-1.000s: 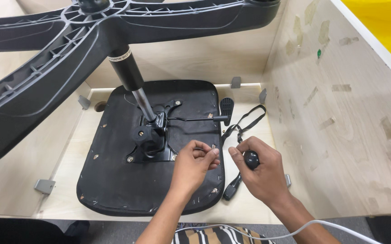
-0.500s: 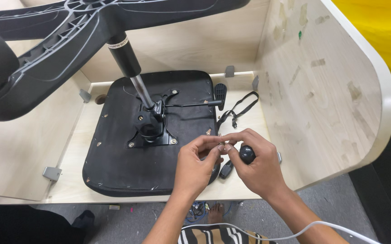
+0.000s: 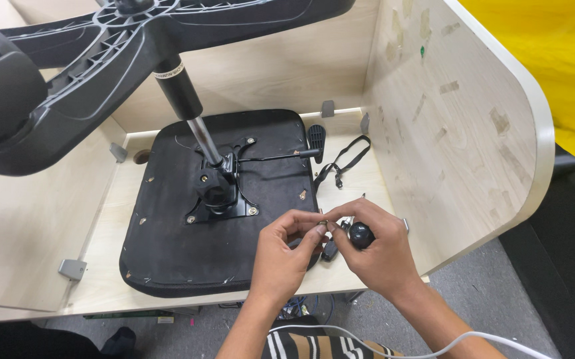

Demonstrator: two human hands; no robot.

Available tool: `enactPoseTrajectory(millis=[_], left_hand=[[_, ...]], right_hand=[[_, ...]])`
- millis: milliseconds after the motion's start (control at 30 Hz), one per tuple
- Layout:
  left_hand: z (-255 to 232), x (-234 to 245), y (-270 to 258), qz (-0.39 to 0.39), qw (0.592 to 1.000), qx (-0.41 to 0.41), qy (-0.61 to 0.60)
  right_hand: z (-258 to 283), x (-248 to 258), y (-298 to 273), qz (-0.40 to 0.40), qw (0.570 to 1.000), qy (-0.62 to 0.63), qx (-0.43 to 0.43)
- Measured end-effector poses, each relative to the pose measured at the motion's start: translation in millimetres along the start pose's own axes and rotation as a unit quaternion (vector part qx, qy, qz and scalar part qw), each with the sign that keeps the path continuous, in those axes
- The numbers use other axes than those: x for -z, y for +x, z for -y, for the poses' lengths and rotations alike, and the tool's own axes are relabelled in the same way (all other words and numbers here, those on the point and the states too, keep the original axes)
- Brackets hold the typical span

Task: The person attaches a black plastic knob to a metal rod on the underside of an electric fan base using a screwdriver. They tighten the knob to secure it in place.

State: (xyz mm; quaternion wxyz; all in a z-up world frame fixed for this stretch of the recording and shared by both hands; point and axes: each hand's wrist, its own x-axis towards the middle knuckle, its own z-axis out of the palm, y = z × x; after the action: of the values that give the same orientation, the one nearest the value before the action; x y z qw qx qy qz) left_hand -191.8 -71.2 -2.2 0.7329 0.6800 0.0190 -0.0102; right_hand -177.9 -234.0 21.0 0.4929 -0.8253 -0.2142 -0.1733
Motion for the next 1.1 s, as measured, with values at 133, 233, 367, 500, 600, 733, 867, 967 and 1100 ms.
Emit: enactPoseTrajectory(millis=[133,233,367,500,600,733,867,967,1100], left_hand=[[6.1,16.0,1.6,0.029,0.999,0.022,-0.023],[11.6,35.1,2.4,0.058,0.997,0.029,-0.036],[16.9,67.6,7.6,0.101,0.991,0.041,-0.076],[21.2,117.0,12.1,0.124,0.991,0.039,-0.022],[19.1,160.1,9.6,0.111,0.992,0.023,0.046],[13.8,217.8,7.3,0.103,0.991,0.067,0.051],[5.6,263.9,12.5,0.098,0.989,0.083,0.069],[0.9,287.4,18.2,0.112,0.992,0.04,0.049],[-10.1,311.5,28.2,0.157,0.983,0.024,0.096]], right_hand=[[2.2,-4.2,-1.3,0.018,0.999,-0.002,-0.038],[8.9,-13.6,-3.3,0.03,0.999,-0.002,-0.033],[21.3,-32.8,0.4,0.058,0.998,0.001,-0.011],[35.9,-71.4,3.3,0.08,0.997,0.001,-0.025],[51.9,-111.1,6.1,0.085,0.996,0.006,-0.025],[75.8,-164.6,8.3,0.085,0.996,0.015,-0.016],[99.2,-212.2,13.9,0.057,0.998,0.005,-0.026],[109.7,-241.8,21.6,0.034,0.998,-0.006,-0.045],[115.1,-272.1,37.6,-0.009,0.995,-0.049,-0.087]])
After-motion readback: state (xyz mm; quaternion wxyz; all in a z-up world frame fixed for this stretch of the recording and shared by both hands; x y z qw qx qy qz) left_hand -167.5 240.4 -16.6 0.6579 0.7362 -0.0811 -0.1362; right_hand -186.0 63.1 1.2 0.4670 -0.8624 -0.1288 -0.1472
